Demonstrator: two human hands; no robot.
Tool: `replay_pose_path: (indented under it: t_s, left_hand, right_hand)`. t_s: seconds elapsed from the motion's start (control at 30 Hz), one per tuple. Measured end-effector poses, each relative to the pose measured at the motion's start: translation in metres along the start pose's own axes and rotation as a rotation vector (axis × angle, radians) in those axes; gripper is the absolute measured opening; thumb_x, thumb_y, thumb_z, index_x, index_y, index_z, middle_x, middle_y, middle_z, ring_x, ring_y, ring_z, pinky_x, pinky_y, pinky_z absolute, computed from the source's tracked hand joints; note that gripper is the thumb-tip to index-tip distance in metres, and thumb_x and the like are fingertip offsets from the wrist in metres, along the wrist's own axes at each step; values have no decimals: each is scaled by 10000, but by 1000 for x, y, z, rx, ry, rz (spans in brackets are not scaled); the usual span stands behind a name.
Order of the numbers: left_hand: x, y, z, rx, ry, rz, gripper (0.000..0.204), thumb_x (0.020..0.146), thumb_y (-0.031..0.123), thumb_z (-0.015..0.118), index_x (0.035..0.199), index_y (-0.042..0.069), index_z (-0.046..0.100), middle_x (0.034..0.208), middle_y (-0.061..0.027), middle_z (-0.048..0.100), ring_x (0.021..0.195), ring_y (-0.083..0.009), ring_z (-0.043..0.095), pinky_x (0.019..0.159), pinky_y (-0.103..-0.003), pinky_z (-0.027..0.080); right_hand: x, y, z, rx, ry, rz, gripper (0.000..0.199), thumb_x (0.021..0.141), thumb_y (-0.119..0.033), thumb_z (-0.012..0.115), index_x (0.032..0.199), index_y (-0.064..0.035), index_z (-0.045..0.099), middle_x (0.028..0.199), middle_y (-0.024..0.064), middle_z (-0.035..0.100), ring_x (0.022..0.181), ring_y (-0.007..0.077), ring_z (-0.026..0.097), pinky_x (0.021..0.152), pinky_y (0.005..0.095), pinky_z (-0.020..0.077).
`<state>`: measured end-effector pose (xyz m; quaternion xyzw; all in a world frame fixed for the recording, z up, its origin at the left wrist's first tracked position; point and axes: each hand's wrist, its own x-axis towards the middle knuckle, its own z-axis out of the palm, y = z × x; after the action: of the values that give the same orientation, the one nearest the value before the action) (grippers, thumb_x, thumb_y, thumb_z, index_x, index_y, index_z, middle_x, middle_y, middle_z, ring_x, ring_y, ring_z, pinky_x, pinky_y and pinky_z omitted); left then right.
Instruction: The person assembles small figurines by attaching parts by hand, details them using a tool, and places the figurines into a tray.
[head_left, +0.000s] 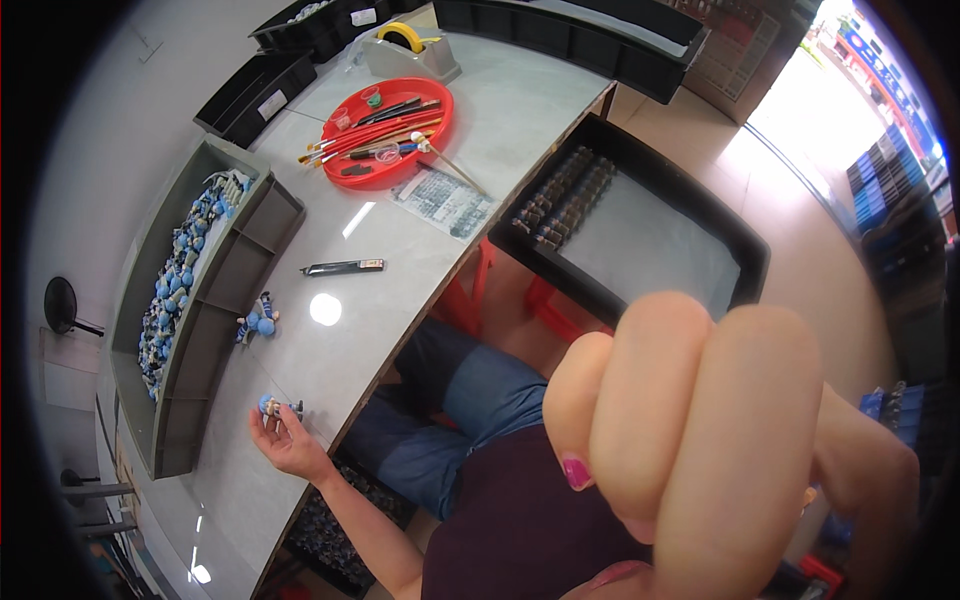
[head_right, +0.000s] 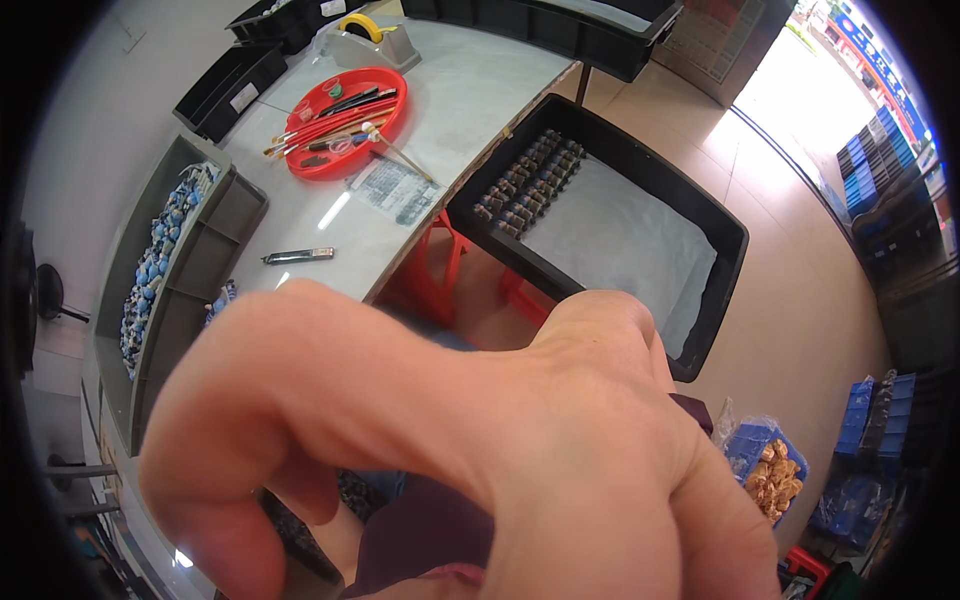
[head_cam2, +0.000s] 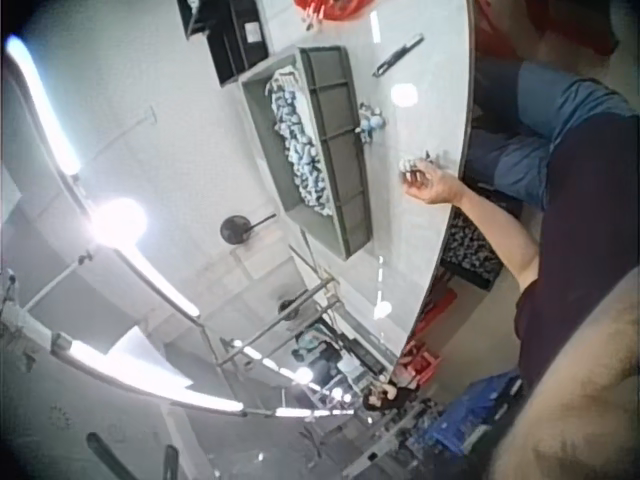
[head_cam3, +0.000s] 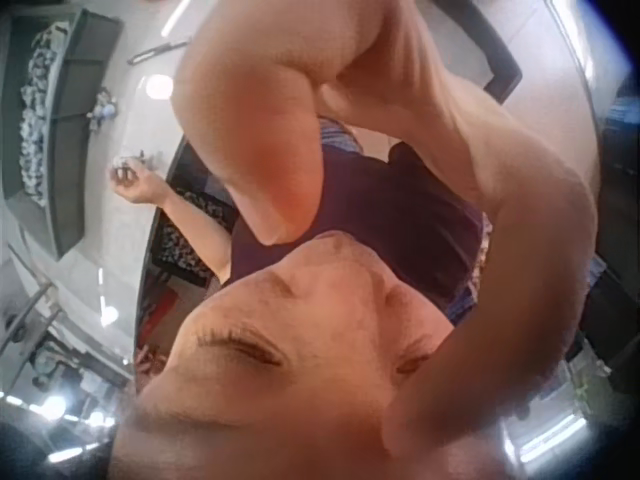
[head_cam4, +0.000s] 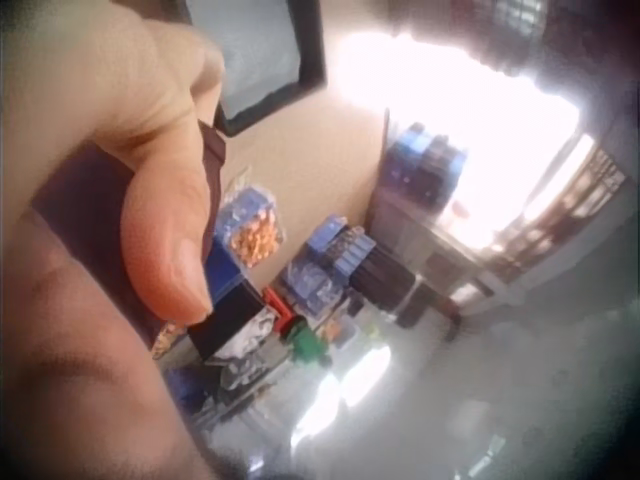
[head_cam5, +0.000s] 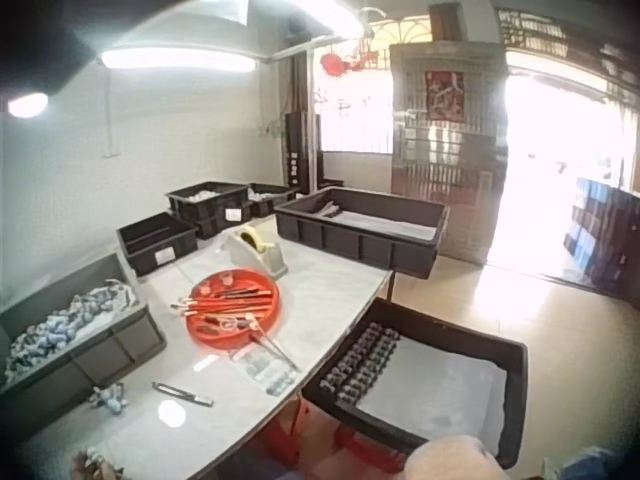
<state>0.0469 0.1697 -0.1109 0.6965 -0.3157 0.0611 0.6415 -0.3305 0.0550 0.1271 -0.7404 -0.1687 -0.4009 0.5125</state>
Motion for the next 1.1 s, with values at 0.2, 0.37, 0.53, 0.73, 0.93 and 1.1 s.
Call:
replay_pose_path:
  t_s: [0.2,0.37,0.53,0.73,0.93,1.1]
  left_hand:
    - [0,3,4,-62,-9,-28,439,824,-9,584,1225,-28,407,1143,-129,520,974,-170,536,830,-276,471]
    - [-3,-1,-6,-61,18,-29,427,829,-30,562,1225,-38,401,1143,-139,518,983,-167,533,830,-271,471]
    - [-1,2,1,-103,-5,-33,422,830,-43,547,1226,-37,400,1140,-149,518,975,-162,539,832,-269,471]
    - [0,6,3,-95,-9,-51,429,826,-58,537,1229,-40,391,1151,-151,512,968,-157,543,829,-265,473]
    - [-1,7,6,-118,-14,-56,433,832,-54,532,1238,-38,383,1179,-144,502,1007,-162,526,850,-268,456]
    - [-1,8,1,-96,-2,-66,438,819,-74,528,1231,-43,382,1188,-154,496,989,-156,532,826,-256,471]
  right_hand:
    - [32,44,-3,57,16,21,431,937,-444,326,788,-246,679,1003,39,483,920,159,386,789,290,331]
    - [-15,17,-35,122,35,53,424,936,-439,332,790,-244,679,998,39,485,919,160,388,789,292,330]
    - [53,93,5,113,82,100,416,936,-434,339,791,-243,679,994,40,486,917,161,389,789,295,330]
    - [59,114,-11,171,134,108,408,936,-428,346,792,-241,679,988,41,488,916,162,391,789,298,329]
    - [-5,140,-34,129,324,99,255,646,-109,671,890,-46,630,945,145,469,777,183,486,709,270,392]
    - [-89,178,-27,157,529,727,372,614,143,502,936,-32,564,988,69,455,870,124,457,750,244,402]
